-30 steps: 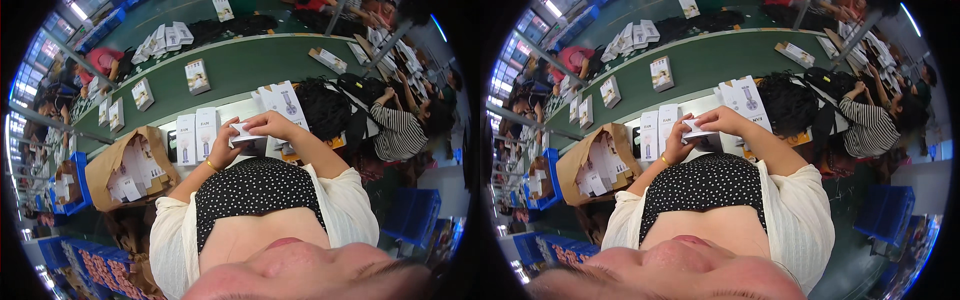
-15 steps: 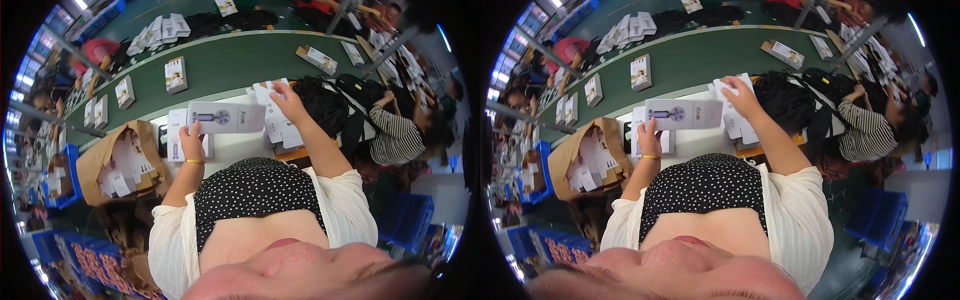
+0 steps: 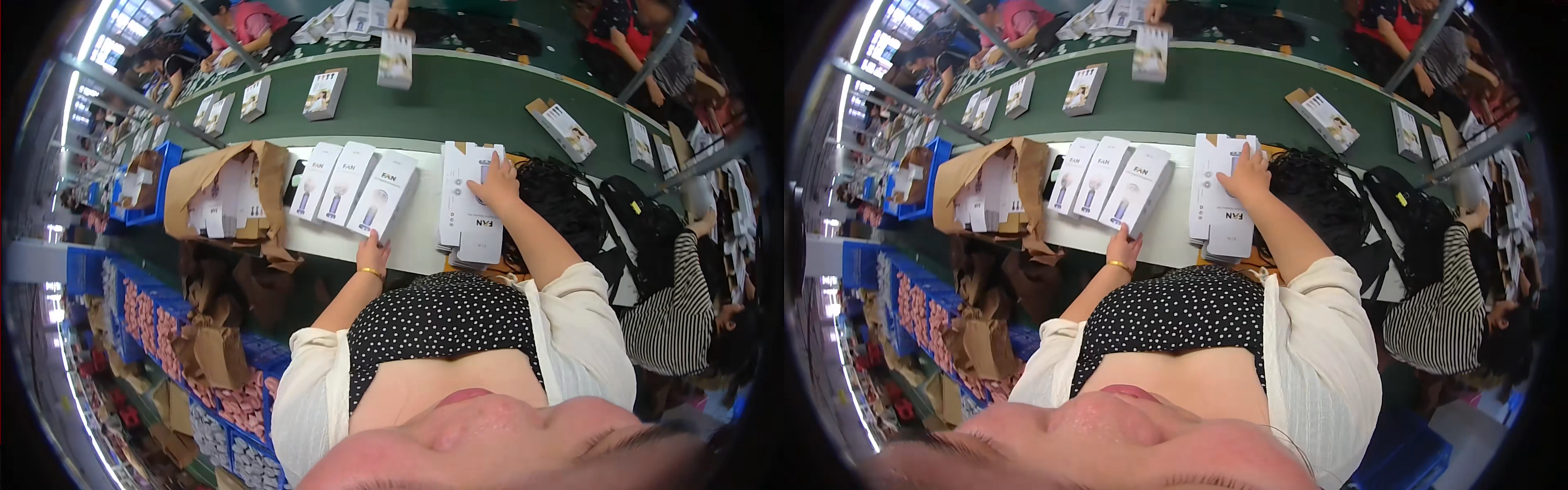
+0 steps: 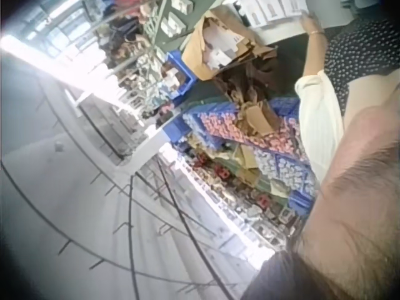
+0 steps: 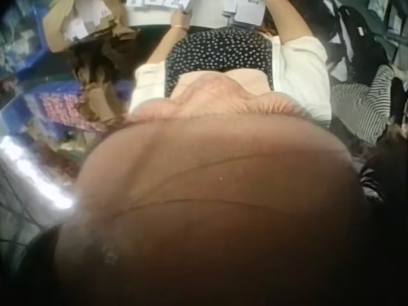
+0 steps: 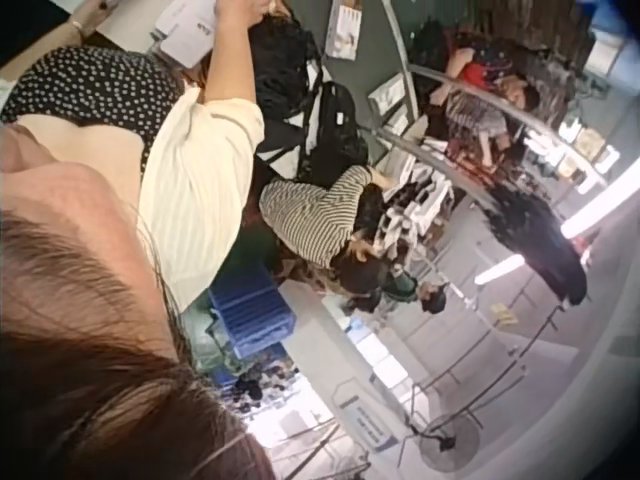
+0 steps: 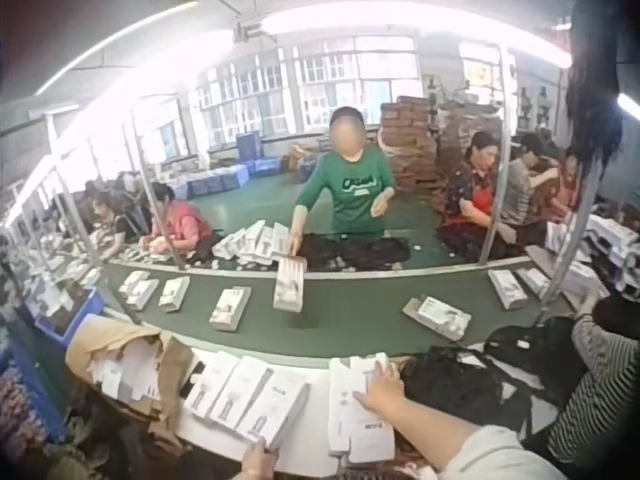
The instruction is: Packing handheld fans into product boxes on an assembly line.
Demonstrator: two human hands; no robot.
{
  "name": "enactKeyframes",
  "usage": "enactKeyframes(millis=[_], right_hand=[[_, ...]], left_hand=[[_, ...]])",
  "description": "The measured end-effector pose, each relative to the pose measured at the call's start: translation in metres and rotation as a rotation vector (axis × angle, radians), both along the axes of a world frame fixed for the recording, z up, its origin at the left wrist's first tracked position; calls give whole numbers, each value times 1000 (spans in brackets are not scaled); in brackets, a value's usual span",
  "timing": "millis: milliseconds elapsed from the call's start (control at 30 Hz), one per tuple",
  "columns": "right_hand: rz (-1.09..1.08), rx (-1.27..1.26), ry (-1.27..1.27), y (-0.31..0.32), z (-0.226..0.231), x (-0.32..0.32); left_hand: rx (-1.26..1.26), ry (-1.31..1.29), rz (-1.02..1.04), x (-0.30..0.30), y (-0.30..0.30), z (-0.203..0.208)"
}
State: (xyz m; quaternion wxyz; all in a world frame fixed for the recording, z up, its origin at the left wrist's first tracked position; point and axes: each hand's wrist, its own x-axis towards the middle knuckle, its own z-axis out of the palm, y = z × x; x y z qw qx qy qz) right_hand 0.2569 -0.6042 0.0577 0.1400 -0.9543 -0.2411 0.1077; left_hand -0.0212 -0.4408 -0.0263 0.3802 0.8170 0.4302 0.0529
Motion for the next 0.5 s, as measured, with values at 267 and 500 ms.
enactKeyframes(millis=[267, 500], right_hand=[[-6, -174, 46, 15, 35, -4], [367, 749, 0, 74, 75, -64]], left_hand=[[-442, -177, 551, -18, 13, -21], [-53, -497, 57, -144, 63, -79]])
